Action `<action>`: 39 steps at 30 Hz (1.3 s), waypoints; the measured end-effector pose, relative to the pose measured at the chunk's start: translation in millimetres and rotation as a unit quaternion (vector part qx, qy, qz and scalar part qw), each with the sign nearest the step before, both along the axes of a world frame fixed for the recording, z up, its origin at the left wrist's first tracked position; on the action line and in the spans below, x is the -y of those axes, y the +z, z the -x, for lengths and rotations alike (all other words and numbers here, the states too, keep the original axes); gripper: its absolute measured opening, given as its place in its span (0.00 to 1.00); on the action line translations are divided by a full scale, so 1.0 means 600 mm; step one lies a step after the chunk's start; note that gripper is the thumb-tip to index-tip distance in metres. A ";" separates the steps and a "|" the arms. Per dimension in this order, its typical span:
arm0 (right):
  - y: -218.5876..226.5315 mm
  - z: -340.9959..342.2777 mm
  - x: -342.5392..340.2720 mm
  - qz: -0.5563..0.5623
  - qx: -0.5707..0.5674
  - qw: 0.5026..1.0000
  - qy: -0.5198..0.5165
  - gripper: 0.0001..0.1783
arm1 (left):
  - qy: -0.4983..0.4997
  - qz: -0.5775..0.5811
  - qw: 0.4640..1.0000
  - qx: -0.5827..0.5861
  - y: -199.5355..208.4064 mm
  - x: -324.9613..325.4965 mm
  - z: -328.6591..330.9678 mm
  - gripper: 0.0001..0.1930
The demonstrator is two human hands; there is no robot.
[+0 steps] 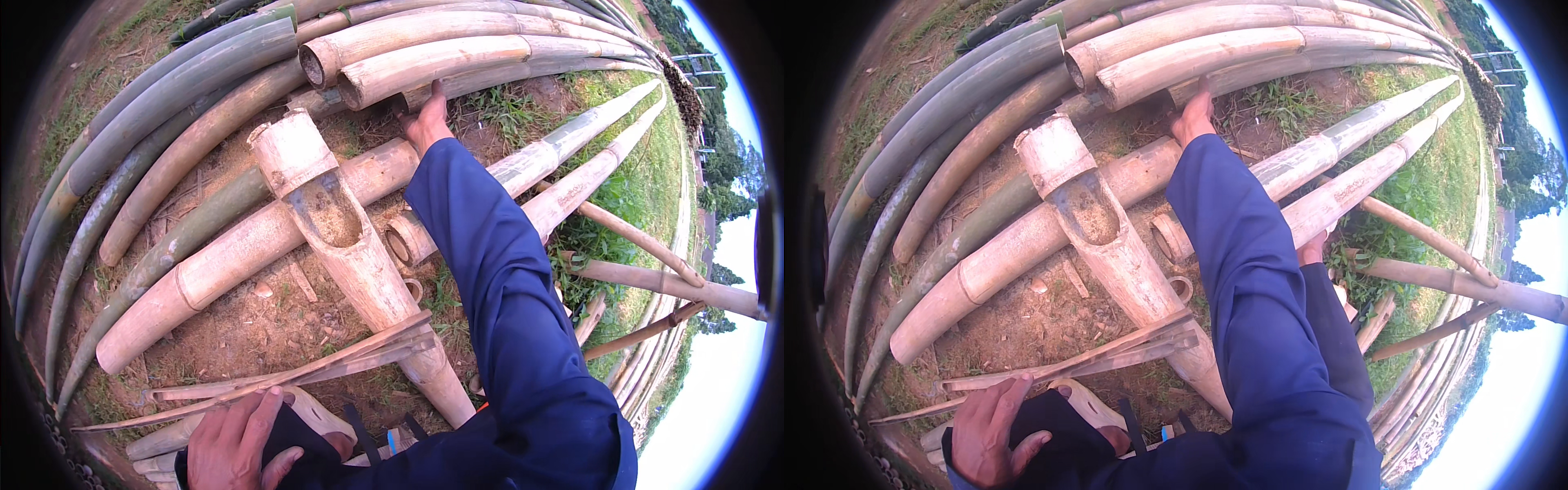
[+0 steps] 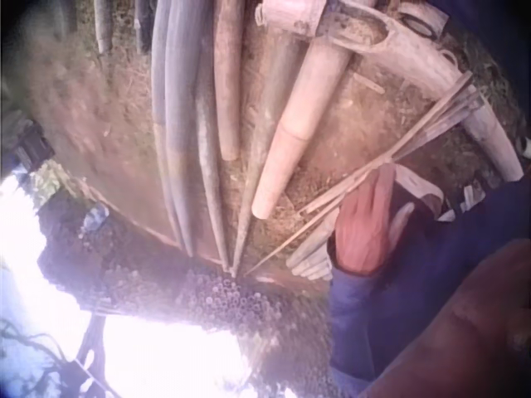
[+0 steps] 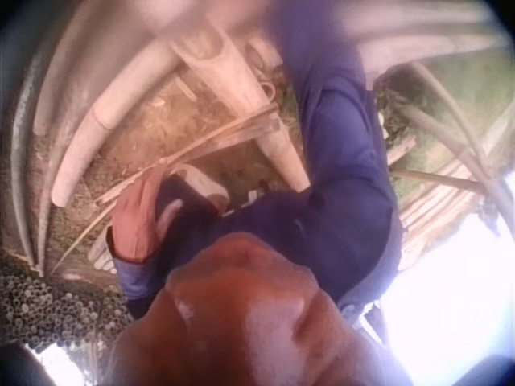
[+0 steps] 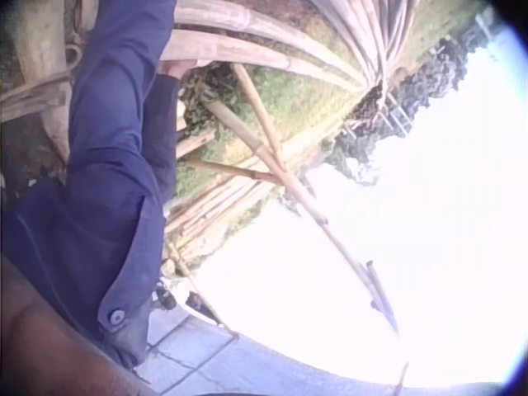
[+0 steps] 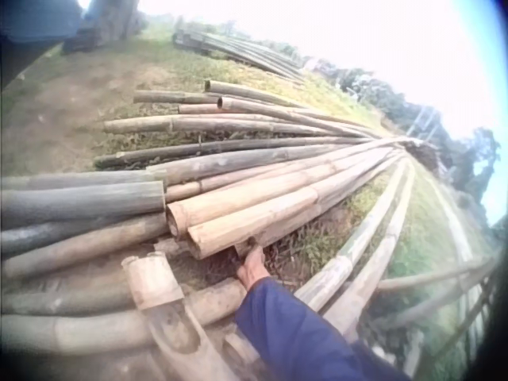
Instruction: The person uses a hand saw to cut bamboo poles placed on a wooden support. They repeatedly position bamboo, saw through it, and move the cut pieces aside. The person wears sandals and works outdoors among stacked bamboo.
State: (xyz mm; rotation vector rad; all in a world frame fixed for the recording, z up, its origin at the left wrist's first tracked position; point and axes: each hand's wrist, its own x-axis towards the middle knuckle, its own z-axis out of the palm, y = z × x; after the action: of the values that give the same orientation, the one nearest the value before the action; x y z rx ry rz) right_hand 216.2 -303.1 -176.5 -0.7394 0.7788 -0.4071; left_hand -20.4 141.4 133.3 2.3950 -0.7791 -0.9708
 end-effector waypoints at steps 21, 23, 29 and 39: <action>0.298 0.378 0.064 -0.088 0.112 0.989 -0.036 0.17 | 0.001 0.044 0.994 0.100 -0.030 -0.039 0.037 0.35; 0.329 0.410 0.068 -0.067 0.110 0.991 -0.043 0.18 | 0.007 0.067 0.991 0.113 -0.026 -0.035 0.044 0.34; 0.383 0.501 0.039 -0.020 0.138 0.988 -0.064 0.17 | 0.025 0.116 0.984 0.131 -0.009 -0.021 0.055 0.33; 0.311 0.563 -0.494 -0.077 0.060 0.994 -0.040 0.21 | 0.067 0.173 0.980 0.067 0.015 0.103 0.015 0.37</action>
State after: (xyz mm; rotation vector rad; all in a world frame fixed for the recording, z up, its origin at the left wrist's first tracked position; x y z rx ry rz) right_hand -121.7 -7.0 10.0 -0.5357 0.7196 -0.4551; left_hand -29.3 79.6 142.5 2.1890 -0.7534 -0.5696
